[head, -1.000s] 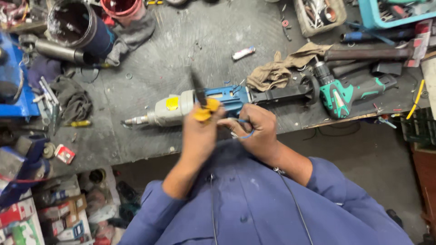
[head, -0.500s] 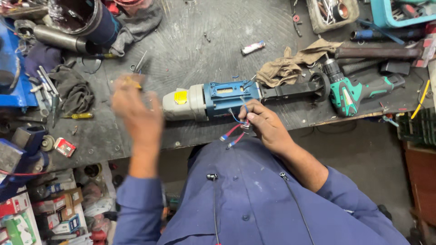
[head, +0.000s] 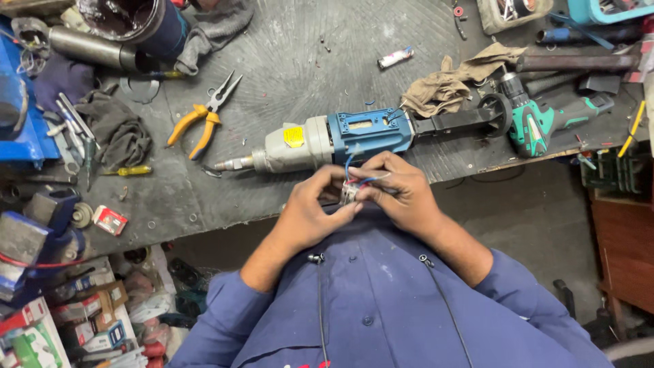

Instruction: The person selects and uses various hand tools to disassemble and reassemble a blue and white impact wrench. They use pliers to remove a screw, apply a substance from a tube to the internal components, and then use pliers to strip and connect wires to the tool's terminals.

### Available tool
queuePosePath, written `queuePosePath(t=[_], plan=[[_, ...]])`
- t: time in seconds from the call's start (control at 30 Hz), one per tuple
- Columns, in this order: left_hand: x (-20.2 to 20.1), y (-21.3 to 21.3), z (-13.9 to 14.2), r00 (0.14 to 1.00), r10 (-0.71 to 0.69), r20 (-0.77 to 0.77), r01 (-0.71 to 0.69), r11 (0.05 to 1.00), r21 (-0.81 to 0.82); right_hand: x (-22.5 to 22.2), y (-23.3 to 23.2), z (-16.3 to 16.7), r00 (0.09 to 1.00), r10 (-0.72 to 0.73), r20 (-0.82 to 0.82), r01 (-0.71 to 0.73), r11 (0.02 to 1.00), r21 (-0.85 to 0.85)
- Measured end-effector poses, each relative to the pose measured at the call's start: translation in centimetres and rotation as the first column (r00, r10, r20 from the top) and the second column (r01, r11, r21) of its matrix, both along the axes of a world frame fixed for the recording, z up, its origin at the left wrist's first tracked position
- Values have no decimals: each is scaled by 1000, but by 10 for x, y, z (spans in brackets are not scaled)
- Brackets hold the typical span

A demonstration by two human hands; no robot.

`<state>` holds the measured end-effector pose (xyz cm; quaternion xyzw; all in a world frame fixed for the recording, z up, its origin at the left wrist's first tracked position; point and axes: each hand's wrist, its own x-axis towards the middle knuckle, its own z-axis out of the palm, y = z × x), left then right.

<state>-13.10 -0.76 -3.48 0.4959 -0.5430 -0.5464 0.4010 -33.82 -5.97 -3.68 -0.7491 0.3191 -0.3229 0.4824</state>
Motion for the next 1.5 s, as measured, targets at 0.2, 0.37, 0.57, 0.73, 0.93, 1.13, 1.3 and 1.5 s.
queuePosePath(t=[0.2,0.37,0.57,0.73,0.93,1.13,1.3,1.5], plan=[[46,-3,-2,882,-401,-247,444,882,154,-12,-26,41,918,320,-234,-372,899,-232],[65,-10,-6,679,-497,-540,593,805,5,-25,-55,43,966,190,-173,-247,874,-419],[38,-26,-15,434,-198,-879,219,969,-111,-22,-60,4,892,-452,-9,433,860,-268],[33,-42,-20,704,-89,-705,103,994,-23,-25,-56,-30,829,-540,-144,519,840,-158],[12,-90,-48,957,-113,-266,44,967,-252,-38,-53,-40,833,-522,-181,475,844,-250],[-33,-107,-54,993,36,109,-3,957,-290,-51,-51,-41,881,-454,-131,377,842,-386],[-42,-117,-39,959,55,277,58,922,-384,-62,-58,-45,900,-426,-91,355,839,-413],[-48,-124,-33,935,34,353,100,929,-355,-74,-79,-50,932,-351,-90,305,895,-326]])
